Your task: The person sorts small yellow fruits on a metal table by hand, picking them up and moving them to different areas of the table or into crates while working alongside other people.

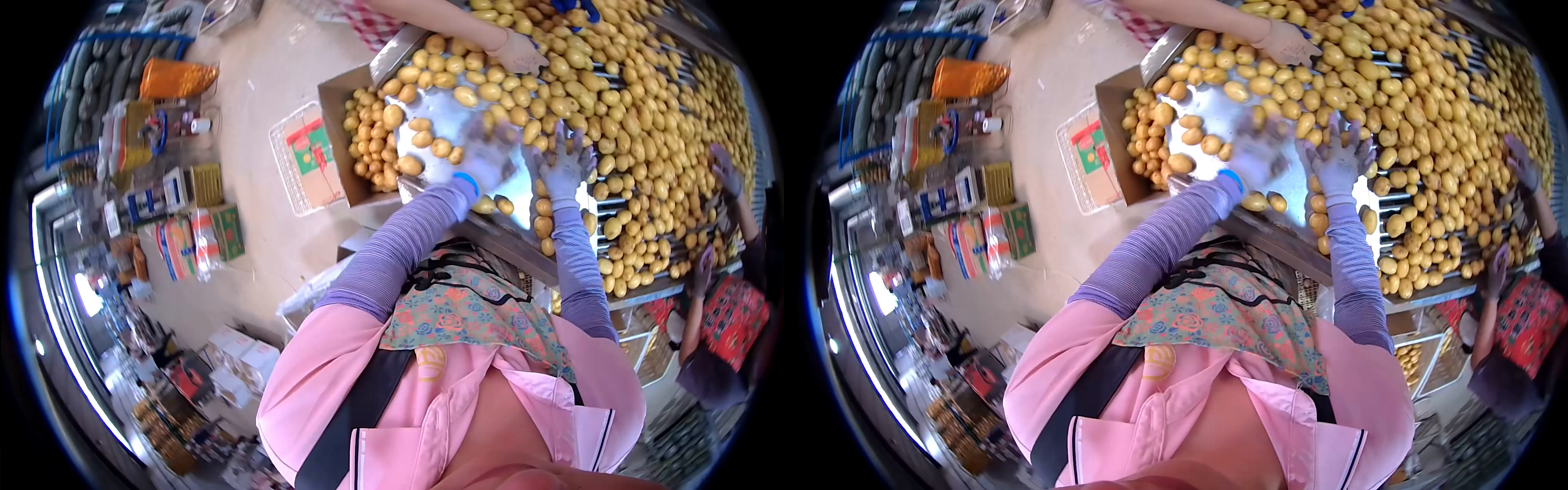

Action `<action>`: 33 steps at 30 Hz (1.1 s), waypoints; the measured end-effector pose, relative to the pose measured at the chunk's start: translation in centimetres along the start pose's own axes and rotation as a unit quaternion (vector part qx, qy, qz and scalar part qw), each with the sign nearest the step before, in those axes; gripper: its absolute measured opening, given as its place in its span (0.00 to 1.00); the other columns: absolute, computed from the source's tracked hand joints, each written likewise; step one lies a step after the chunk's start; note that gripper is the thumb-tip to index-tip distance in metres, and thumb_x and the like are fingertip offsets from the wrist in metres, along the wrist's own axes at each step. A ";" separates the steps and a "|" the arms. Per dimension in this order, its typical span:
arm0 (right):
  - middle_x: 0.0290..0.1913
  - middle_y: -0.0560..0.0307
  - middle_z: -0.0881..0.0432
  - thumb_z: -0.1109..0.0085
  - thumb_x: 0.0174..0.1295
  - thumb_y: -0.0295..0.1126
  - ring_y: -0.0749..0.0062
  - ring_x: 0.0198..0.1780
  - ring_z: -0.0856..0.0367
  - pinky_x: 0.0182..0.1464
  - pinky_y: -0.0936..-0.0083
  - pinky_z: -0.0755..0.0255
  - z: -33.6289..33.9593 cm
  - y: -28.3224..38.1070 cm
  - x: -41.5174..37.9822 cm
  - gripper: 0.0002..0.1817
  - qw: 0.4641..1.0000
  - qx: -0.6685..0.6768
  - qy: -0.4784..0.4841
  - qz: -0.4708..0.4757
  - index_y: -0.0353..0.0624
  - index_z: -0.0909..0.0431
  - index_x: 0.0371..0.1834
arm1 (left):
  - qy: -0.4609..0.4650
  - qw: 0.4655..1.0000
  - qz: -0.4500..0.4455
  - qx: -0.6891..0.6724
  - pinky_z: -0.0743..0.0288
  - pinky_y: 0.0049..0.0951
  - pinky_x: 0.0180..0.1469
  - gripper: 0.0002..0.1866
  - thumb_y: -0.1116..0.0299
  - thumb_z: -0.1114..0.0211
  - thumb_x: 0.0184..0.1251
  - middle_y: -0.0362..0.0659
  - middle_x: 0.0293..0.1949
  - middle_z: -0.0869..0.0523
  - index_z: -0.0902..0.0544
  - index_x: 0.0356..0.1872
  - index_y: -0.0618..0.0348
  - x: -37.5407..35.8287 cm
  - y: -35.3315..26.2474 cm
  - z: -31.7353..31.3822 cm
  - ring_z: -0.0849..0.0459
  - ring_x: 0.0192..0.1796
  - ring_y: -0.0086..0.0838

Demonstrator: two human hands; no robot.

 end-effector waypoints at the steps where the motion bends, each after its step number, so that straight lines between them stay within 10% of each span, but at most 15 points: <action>1: 0.83 0.47 0.49 0.38 0.59 0.62 0.37 0.81 0.52 0.78 0.35 0.64 -1.7 1.2 -0.8 0.44 0.995 -0.011 0.089 0.032 0.62 0.38 0.79 | -0.021 0.999 -0.028 0.019 0.56 0.59 0.80 0.27 0.48 0.41 0.69 0.51 0.74 0.30 0.22 0.67 0.42 -2.3 -2.2 -0.8 0.41 0.79 0.54; 3: 0.82 0.47 0.46 0.38 0.58 0.65 0.35 0.79 0.49 0.79 0.42 0.56 -0.5 1.3 1.2 0.42 0.983 -0.075 0.142 0.094 0.67 0.34 0.77 | -0.275 0.931 -0.222 0.093 0.54 0.56 0.80 0.24 0.49 0.42 0.70 0.48 0.73 0.28 0.20 0.65 0.41 -4.1 -5.7 -1.3 0.40 0.79 0.51; 5: 0.81 0.46 0.43 0.37 0.57 0.66 0.35 0.78 0.47 0.77 0.41 0.52 0.8 4.3 -1.4 0.43 0.972 -0.013 0.187 0.144 0.66 0.33 0.76 | -0.258 0.941 -0.216 0.043 0.56 0.54 0.81 0.24 0.49 0.42 0.71 0.46 0.73 0.28 0.20 0.65 0.42 -6.6 -1.7 -3.0 0.41 0.79 0.49; 15: 0.82 0.41 0.51 0.23 0.45 0.57 0.36 0.76 0.42 0.74 0.48 0.39 -4.8 16.7 -7.7 0.63 0.930 0.034 0.309 0.194 0.59 0.51 0.84 | -0.431 0.892 0.126 -0.061 0.44 0.51 0.75 0.22 0.55 0.41 0.73 0.51 0.66 0.22 0.20 0.64 0.47 -26.0 21.3 -2.8 0.29 0.70 0.49; 19: 0.81 0.30 0.54 0.24 0.48 0.57 0.30 0.78 0.47 0.74 0.48 0.40 -7.4 25.7 -5.3 0.60 0.931 0.096 0.174 0.305 0.61 0.51 0.84 | -0.269 0.850 0.405 -0.204 0.40 0.49 0.72 0.24 0.49 0.46 0.74 0.53 0.60 0.19 0.20 0.60 0.53 -37.5 31.5 -19.1 0.27 0.65 0.50; 21: 0.83 0.33 0.58 0.23 0.49 0.54 0.37 0.81 0.50 0.78 0.54 0.46 -8.3 30.7 -3.6 0.60 0.920 0.069 0.320 0.214 0.61 0.51 0.84 | -0.212 0.811 0.500 -0.220 0.40 0.51 0.71 0.25 0.47 0.47 0.74 0.52 0.60 0.19 0.20 0.61 0.53 -44.0 32.5 -25.4 0.26 0.65 0.50; 25: 0.84 0.37 0.58 0.26 0.53 0.58 0.42 0.83 0.55 0.80 0.60 0.51 -11.7 35.3 -3.7 0.60 0.922 0.087 0.246 0.286 0.54 0.53 0.84 | -0.094 0.698 0.671 -0.232 0.42 0.55 0.73 0.28 0.45 0.50 0.75 0.54 0.63 0.21 0.22 0.64 0.53 -54.6 29.5 -34.0 0.28 0.69 0.50; 29: 0.83 0.41 0.50 0.28 0.54 0.61 0.45 0.84 0.60 0.83 0.54 0.64 -12.8 36.4 -3.4 0.60 0.914 0.054 0.179 0.361 0.44 0.51 0.83 | -0.141 0.622 0.694 -0.334 0.50 0.57 0.78 0.39 0.41 0.45 0.73 0.57 0.77 0.36 0.35 0.75 0.58 -55.0 26.5 -44.2 0.45 0.79 0.60; 33: 0.83 0.33 0.62 0.25 0.55 0.50 0.43 0.84 0.63 0.83 0.54 0.63 -12.4 36.1 -3.5 0.62 0.929 0.011 0.250 0.272 0.55 0.62 0.85 | -0.074 0.590 0.709 -0.380 0.35 0.52 0.70 0.41 0.43 0.35 0.65 0.55 0.68 0.25 0.32 0.72 0.58 -53.2 28.0 -45.8 0.27 0.70 0.54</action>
Point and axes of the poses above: each hand's wrist, its own x-axis towards the middle knuckle, its own z-axis out of the back of the hand, y = z × x, the point moved 10 cm from there along x, towards the middle knuckle
